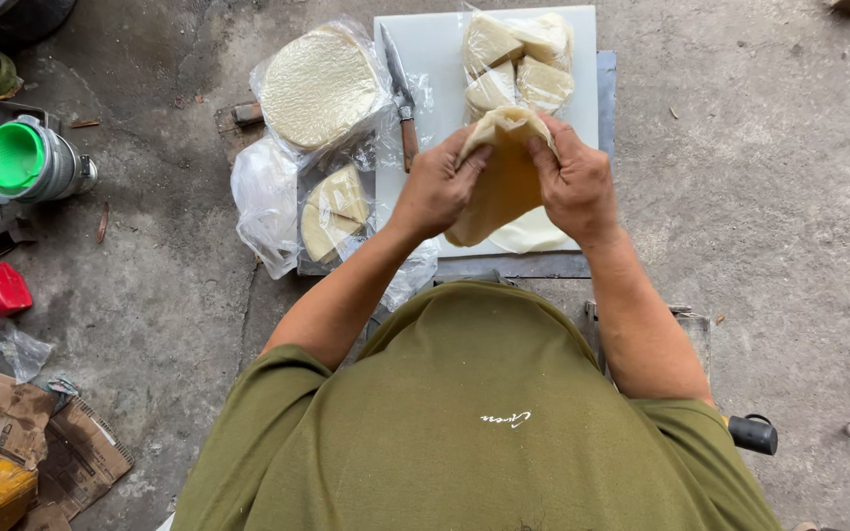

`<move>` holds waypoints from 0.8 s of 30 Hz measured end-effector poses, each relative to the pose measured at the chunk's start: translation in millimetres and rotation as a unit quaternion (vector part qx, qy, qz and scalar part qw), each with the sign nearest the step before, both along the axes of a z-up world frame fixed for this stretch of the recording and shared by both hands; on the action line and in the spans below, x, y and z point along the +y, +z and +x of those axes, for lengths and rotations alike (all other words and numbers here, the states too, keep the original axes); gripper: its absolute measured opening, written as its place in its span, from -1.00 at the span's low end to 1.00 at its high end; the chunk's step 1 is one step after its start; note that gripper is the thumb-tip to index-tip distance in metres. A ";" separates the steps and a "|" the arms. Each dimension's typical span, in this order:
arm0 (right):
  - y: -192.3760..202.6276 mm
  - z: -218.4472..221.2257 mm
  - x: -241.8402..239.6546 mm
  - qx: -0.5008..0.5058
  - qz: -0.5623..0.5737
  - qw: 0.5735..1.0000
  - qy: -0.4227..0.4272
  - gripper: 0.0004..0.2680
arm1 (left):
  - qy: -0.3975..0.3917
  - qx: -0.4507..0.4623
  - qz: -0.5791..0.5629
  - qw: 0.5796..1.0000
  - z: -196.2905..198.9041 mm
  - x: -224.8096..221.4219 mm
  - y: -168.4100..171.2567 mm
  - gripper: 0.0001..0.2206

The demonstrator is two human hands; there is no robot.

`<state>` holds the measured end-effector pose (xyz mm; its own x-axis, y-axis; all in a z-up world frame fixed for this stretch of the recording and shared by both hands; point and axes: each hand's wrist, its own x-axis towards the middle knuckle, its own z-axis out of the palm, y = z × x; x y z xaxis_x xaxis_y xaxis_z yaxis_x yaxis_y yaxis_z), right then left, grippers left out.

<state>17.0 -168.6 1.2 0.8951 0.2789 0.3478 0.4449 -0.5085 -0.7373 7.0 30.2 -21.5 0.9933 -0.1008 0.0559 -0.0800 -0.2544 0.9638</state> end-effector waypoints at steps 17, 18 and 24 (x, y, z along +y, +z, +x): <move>6.9 -14.9 32.9 -0.148 -0.144 0.969 -0.136 -0.70 | -0.013 -0.178 0.063 0.982 -13.3 -13.9 -2.2 -0.44; 5.6 -18.8 33.2 -0.174 -0.158 0.965 -0.115 -0.69 | -0.004 -0.123 0.071 0.990 -14.4 -14.0 -2.7 -0.48; -0.7 -14.3 27.3 -0.200 -0.116 0.970 -0.077 -0.70 | -0.001 -0.125 0.044 0.991 -13.4 -7.2 -7.1 -0.53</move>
